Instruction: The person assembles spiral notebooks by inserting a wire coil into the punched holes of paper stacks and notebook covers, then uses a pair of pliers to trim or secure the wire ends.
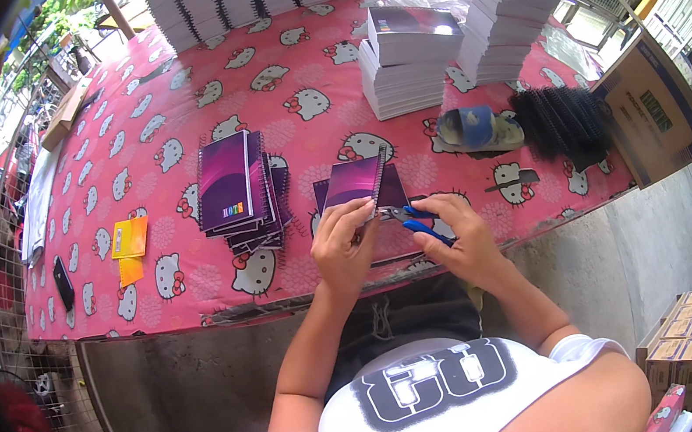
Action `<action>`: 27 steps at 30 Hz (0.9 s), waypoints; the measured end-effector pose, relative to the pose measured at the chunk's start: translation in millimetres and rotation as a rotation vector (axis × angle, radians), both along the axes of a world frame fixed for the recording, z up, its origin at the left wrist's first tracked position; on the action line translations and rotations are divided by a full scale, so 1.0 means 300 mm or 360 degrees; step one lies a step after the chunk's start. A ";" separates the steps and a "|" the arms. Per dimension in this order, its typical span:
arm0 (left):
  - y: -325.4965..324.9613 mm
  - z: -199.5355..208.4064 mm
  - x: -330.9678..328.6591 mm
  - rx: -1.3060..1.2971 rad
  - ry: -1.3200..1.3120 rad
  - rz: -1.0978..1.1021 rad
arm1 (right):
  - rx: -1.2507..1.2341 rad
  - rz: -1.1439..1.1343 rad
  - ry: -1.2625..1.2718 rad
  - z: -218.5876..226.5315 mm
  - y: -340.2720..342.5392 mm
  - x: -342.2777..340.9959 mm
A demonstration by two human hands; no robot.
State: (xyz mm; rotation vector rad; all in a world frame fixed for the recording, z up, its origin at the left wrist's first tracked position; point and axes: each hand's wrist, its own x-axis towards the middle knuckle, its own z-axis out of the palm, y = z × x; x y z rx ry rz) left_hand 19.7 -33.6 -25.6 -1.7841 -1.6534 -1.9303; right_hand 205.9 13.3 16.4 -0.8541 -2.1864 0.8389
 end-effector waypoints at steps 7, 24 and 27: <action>0.007 0.006 -0.013 0.0224 0.0150 -0.0001 | -0.2129 0.0456 0.0774 -0.063 0.028 -0.007; 0.094 0.371 -0.655 -0.0771 0.1114 0.0326 | 0.0475 0.0010 -0.0180 -0.087 0.122 -0.075; 0.149 0.234 -0.688 -0.1121 0.1162 0.0336 | 0.0704 0.0402 -0.0278 -0.095 0.108 -0.265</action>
